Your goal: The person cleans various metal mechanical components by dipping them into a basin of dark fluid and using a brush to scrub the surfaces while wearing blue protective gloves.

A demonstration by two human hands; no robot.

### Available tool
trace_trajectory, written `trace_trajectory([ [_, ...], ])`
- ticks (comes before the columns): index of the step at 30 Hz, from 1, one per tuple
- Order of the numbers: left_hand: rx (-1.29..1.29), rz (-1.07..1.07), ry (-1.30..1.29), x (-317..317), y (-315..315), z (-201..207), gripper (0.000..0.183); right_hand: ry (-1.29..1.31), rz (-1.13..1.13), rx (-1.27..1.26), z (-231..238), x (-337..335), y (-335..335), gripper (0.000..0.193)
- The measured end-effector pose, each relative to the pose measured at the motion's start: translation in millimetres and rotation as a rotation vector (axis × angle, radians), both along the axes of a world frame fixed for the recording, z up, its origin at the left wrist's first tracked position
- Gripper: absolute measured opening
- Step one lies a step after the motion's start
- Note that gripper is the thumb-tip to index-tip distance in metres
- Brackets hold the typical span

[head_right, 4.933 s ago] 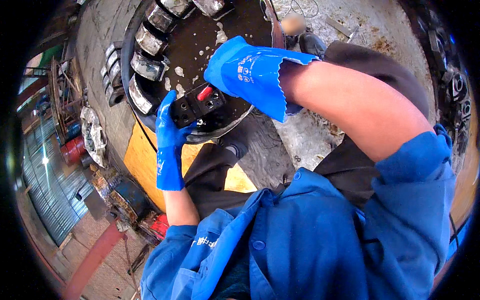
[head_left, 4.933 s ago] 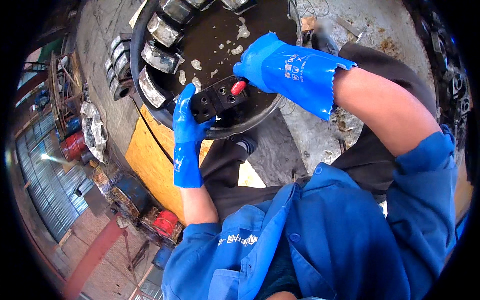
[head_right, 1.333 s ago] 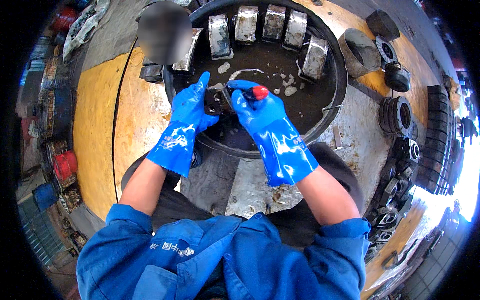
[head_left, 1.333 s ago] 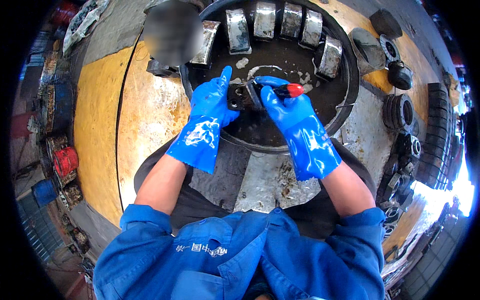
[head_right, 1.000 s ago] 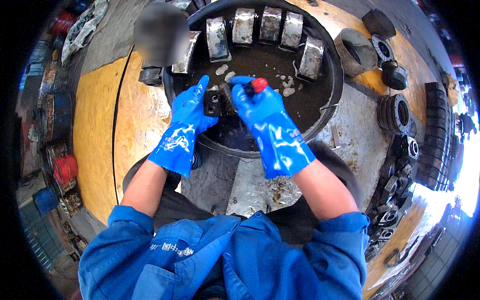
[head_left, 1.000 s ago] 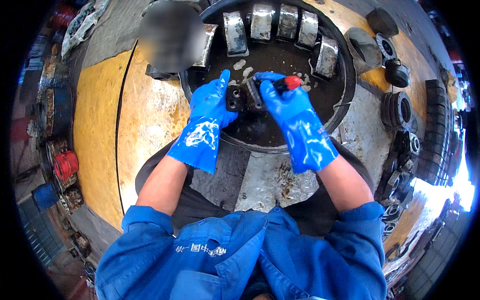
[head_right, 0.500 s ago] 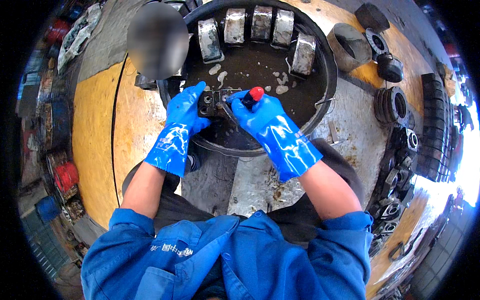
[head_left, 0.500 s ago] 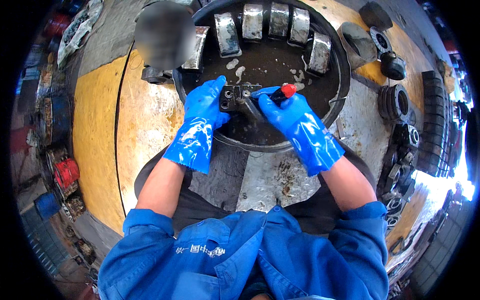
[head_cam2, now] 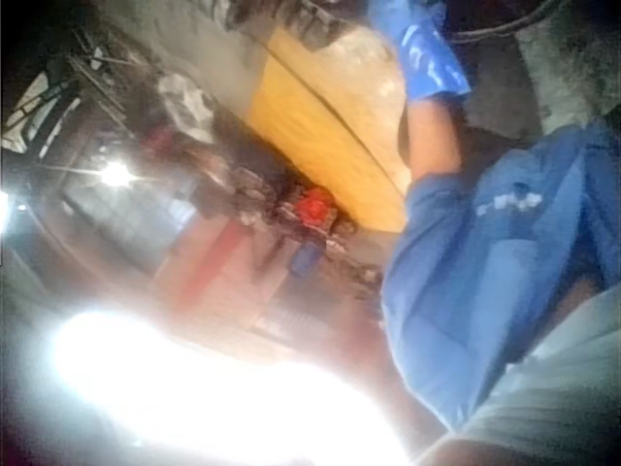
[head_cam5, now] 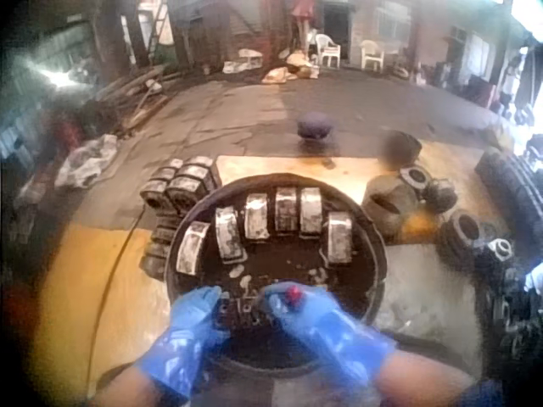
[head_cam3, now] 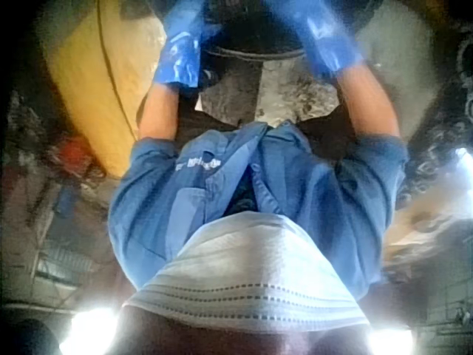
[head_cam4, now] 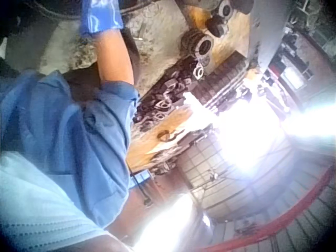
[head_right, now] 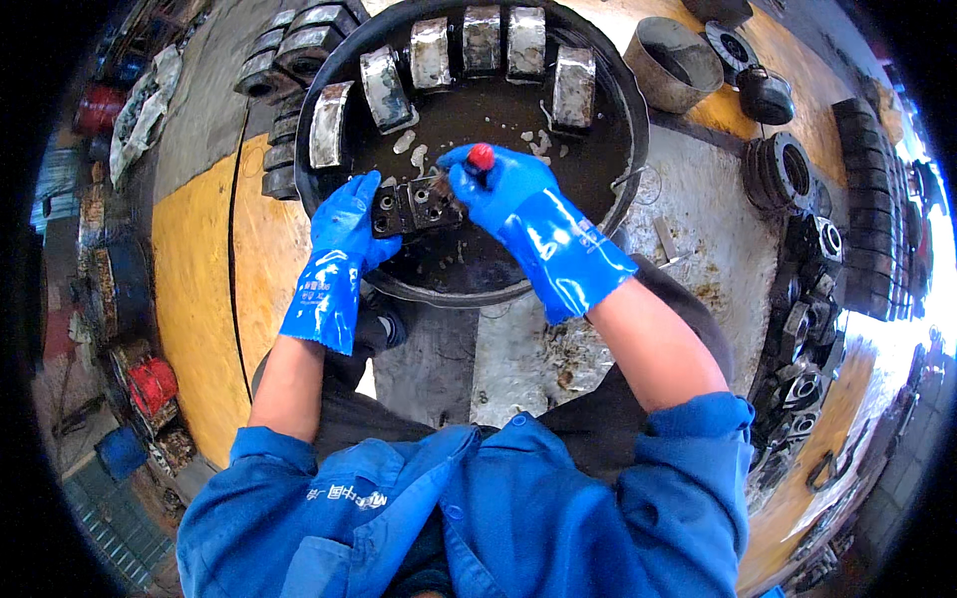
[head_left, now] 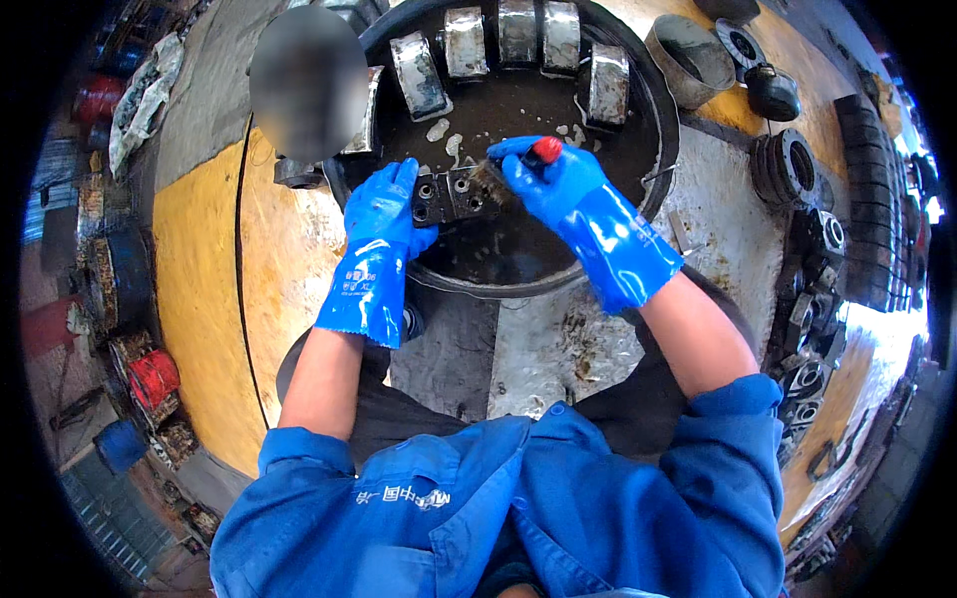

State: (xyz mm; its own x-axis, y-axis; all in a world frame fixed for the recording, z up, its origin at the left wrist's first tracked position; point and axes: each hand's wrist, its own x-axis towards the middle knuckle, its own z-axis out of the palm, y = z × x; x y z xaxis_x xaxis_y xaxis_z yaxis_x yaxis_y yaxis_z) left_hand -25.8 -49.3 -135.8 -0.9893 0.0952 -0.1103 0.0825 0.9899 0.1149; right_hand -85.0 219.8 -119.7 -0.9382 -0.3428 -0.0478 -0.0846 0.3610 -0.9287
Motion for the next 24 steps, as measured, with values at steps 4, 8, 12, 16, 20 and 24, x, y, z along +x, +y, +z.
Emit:
trace_trajectory([
  [4, -0.052, 0.012, -0.065, -4.7, -0.8, 2.3, 0.105, 0.017, -0.005, -0.14, 1.5, 7.2, -9.2, 0.026],
  [8, -0.062, -0.007, -0.034, -4.4, -4.9, -2.8, 0.103, 0.109, 0.189, -0.021, 13.0, 10.4, -18.2, 0.025],
  [12, -0.047, 0.011, -0.052, -3.2, -4.9, -0.8, 0.102, 0.052, 0.027, 0.084, 12.9, -3.8, -10.0, 0.026],
  [16, -0.068, 0.016, -0.09, -4.8, 0.2, 6.9, 0.101, 0.127, 0.085, 0.087, 11.5, 5.3, -1.8, 0.028],
  [20, -0.081, 0.0, -0.089, -6.8, 2.6, 12.3, 0.105, 0.015, -0.048, 0.311, 9.7, -10.4, 10.2, 0.029],
  [24, -0.063, 0.004, -0.063, -5.0, -0.5, -1.2, 0.107, -0.126, -0.151, 0.075, 9.4, -33.3, 22.7, 0.03],
])
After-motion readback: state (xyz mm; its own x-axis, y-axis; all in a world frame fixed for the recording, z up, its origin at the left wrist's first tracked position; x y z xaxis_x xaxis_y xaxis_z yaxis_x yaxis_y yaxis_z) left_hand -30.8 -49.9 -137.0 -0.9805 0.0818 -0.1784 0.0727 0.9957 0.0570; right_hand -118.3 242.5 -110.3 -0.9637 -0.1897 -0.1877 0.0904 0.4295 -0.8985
